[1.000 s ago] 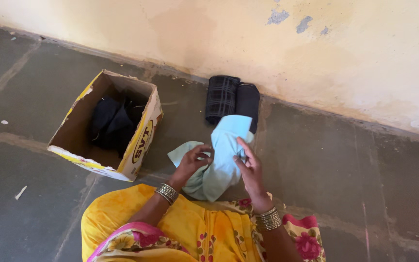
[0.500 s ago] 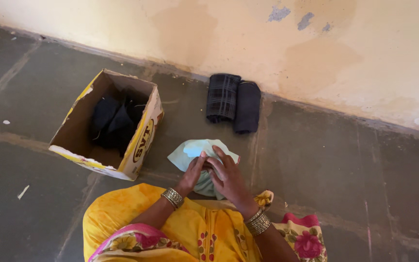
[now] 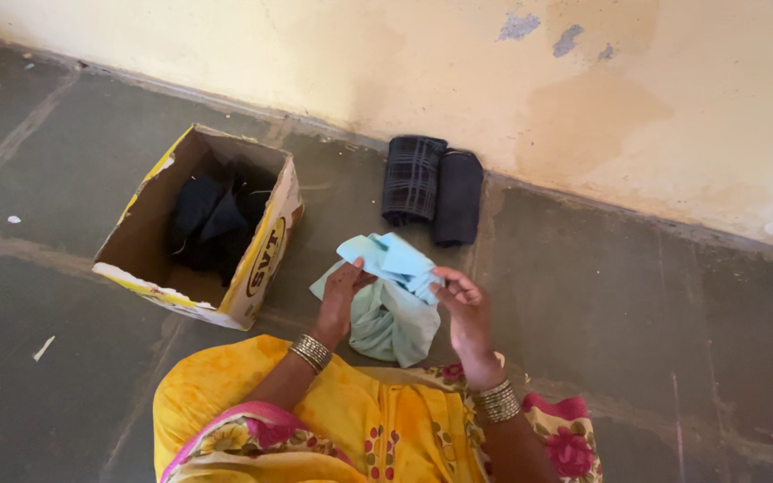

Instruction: The person sits on the floor and folds several pieces of clothing, including dark pants, a light blue t-shirt, and a dark hoodie, placing each folded item into a neat pile.

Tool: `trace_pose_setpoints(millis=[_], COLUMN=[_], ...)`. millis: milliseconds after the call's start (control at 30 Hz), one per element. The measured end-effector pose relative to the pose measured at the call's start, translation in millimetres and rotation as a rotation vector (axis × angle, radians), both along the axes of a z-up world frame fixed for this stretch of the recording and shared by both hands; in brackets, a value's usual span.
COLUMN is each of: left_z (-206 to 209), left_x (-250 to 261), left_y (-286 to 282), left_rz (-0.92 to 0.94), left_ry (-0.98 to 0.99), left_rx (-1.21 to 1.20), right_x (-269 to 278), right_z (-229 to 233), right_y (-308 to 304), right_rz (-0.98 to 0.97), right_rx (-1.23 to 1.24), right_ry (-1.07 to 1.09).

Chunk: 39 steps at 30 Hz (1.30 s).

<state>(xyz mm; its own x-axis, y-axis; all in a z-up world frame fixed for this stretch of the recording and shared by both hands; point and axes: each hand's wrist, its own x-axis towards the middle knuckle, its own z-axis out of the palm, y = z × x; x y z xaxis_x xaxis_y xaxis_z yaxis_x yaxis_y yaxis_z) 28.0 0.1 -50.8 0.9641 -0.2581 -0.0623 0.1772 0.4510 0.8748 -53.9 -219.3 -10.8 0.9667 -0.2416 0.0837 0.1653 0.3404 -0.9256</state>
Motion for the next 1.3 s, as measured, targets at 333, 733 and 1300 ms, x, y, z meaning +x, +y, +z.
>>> trace_pose_setpoints(millis=[333, 733, 1300], left_z=[-38, 60, 157], left_x=[23, 19, -9], left_y=[15, 40, 78], left_rz=[-0.006, -0.096, -0.056], left_ry=[0.112, 0.097, -0.706], left_rx=[-0.422, -0.182, 0.996], right_x=[10, 5, -35], right_z=[-14, -11, 115], right_y=[-41, -72, -74], right_rz=[0.022, 0.033, 0.083], right_rx=[0.257, 0.13, -0.456], right_ry=[0.005, -0.007, 0.241])
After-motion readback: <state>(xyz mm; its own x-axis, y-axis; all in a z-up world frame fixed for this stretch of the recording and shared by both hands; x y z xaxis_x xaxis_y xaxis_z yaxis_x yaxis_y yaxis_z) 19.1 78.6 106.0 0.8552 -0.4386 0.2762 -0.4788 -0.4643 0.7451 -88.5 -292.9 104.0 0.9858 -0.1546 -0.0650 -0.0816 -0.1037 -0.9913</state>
